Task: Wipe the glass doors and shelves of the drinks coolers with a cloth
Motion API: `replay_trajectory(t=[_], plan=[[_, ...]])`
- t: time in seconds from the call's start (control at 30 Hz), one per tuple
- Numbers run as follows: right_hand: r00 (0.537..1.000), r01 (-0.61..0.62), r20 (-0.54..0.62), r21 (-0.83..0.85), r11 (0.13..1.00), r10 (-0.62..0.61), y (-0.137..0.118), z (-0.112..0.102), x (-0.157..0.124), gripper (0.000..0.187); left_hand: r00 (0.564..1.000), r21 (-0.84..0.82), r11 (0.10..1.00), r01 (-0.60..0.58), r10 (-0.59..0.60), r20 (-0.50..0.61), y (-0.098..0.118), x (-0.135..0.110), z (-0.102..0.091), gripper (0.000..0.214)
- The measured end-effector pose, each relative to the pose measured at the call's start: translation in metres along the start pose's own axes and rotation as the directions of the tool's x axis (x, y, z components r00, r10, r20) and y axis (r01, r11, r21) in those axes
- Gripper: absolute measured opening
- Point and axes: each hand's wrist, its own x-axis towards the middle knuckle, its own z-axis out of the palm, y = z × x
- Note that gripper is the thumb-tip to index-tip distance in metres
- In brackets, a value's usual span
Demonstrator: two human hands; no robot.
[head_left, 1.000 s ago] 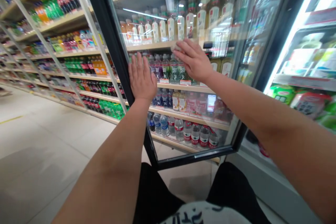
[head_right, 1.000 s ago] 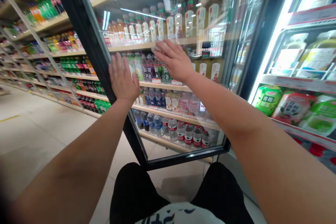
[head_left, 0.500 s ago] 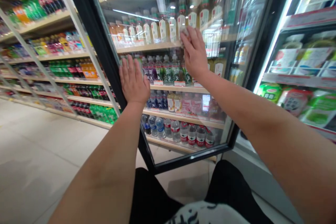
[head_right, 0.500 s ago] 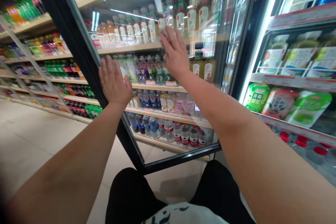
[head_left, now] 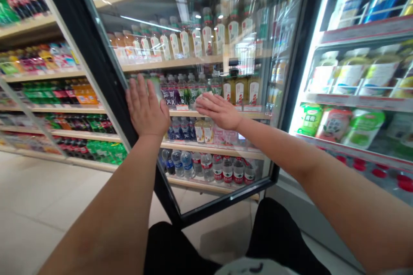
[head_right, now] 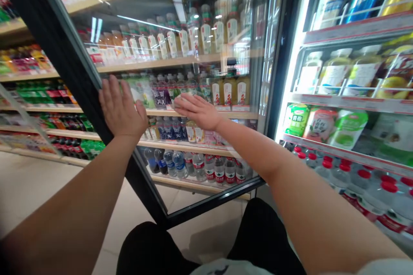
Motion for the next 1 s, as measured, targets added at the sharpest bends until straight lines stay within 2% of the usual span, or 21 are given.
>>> replay_trajectory(t=[0.07,0.13,0.17,0.2,0.23,0.3,0.33,0.37,0.4,0.43,0.5,0.53,0.57,0.63,0.7,0.73,0.77,0.83,0.9,0.93,1.0], plan=[[0.994,-0.082,-0.077,-0.049,0.995,0.078,0.008,-0.004,0.003,0.062,1.0,0.012,1.0,0.004,-0.004,-0.005,-0.002,0.0,0.001,0.074],[0.933,-0.275,-0.267,-0.095,0.957,0.242,0.017,-0.008,0.01,0.06,1.0,0.017,1.0,0.006,-0.006,-0.003,-0.003,0.001,0.002,0.074],[0.896,-0.337,-0.341,-0.103,0.936,0.286,0.019,-0.009,0.013,0.059,1.0,0.01,1.0,0.007,-0.007,0.004,-0.003,0.001,0.002,0.075],[0.892,-0.337,-0.356,-0.113,0.935,0.279,0.02,-0.01,0.015,0.059,1.0,-0.003,1.0,0.01,-0.01,0.016,-0.003,0.002,0.002,0.077],[0.925,-0.27,-0.308,-0.127,0.955,0.221,0.018,-0.011,0.017,0.059,0.999,-0.017,1.0,0.016,-0.016,0.03,-0.003,0.002,0.001,0.079],[0.996,-0.018,-0.093,-0.117,0.993,0.007,0.013,-0.013,0.02,0.059,0.998,-0.043,0.998,0.038,-0.036,0.048,-0.003,0.003,0.001,0.083],[0.997,0.076,0.004,-0.09,0.993,-0.076,0.011,-0.014,0.022,0.059,0.998,-0.049,0.998,0.048,-0.046,0.051,-0.003,0.003,0.0,0.084],[0.994,0.102,0.053,-0.07,0.992,-0.099,0.01,-0.016,0.025,0.06,0.997,-0.046,0.998,0.053,-0.05,0.052,-0.004,0.004,0.001,0.084],[0.998,0.055,0.041,-0.069,0.996,-0.053,0.011,-0.017,0.029,0.061,0.997,-0.038,0.998,0.052,-0.05,0.051,-0.004,0.004,0.001,0.084],[0.999,-0.051,-0.024,-0.079,0.996,0.049,0.012,-0.018,0.034,0.062,0.998,-0.03,0.999,0.045,-0.044,0.05,-0.004,0.004,0.002,0.084],[0.941,-0.297,-0.197,-0.086,0.951,0.276,0.014,-0.016,0.041,0.063,0.999,-0.013,1.0,0.022,-0.022,0.039,-0.005,0.004,0.003,0.083],[0.916,-0.35,-0.241,-0.084,0.933,0.322,0.012,-0.014,0.043,0.063,1.0,-0.009,1.0,0.012,-0.011,0.025,-0.005,0.003,0.004,0.082],[0.924,-0.33,-0.234,-0.089,0.94,0.303,0.009,-0.012,0.043,0.063,1.0,-0.008,1.0,0.005,-0.005,0.006,-0.005,0.003,0.004,0.08],[0.988,-0.128,-0.101,-0.095,0.987,0.119,-0.003,-0.007,0.041,0.06,1.0,-0.003,1.0,-0.001,0.001,-0.026,-0.003,0.001,0.004,0.077],[0.994,0.094,0.054,-0.067,0.993,-0.091,-0.015,-0.006,0.041,0.058,1.0,-0.003,1.0,0.007,-0.007,-0.028,0.0,0.0,0.002,0.074],[0.989,0.126,0.091,-0.061,0.99,-0.12,-0.018,-0.008,0.043,0.059,1.0,-0.008,1.0,0.015,-0.015,-0.021,0.001,0.0,0.001,0.074],[0.992,0.094,0.088,-0.072,0.993,-0.088,-0.019,-0.01,0.046,0.06,1.0,-0.017,1.0,0.025,-0.025,-0.008,0.002,0.0,0.0,0.074],[0.996,-0.083,0.006,-0.112,0.99,0.084,-0.02,-0.013,0.055,0.064,0.999,-0.029,0.999,0.043,-0.042,0.013,0.002,0.001,-0.001,0.075],[0.964,-0.261,-0.097,-0.139,0.955,0.249,-0.023,-0.013,0.06,0.066,0.999,-0.038,0.998,0.046,-0.045,0.03,-0.001,0.002,0.0,0.078],[0.959,-0.276,-0.104,-0.145,0.95,0.263,-0.027,-0.01,0.061,0.067,0.999,-0.035,0.999,0.041,-0.04,0.03,-0.003,0.003,0.002,0.08],[0.988,-0.153,-0.014,-0.144,0.978,0.153,-0.038,-0.004,0.059,0.067,1.0,-0.011,1.0,0.019,-0.019,0.016,-0.007,0.004,0.005,0.08]])
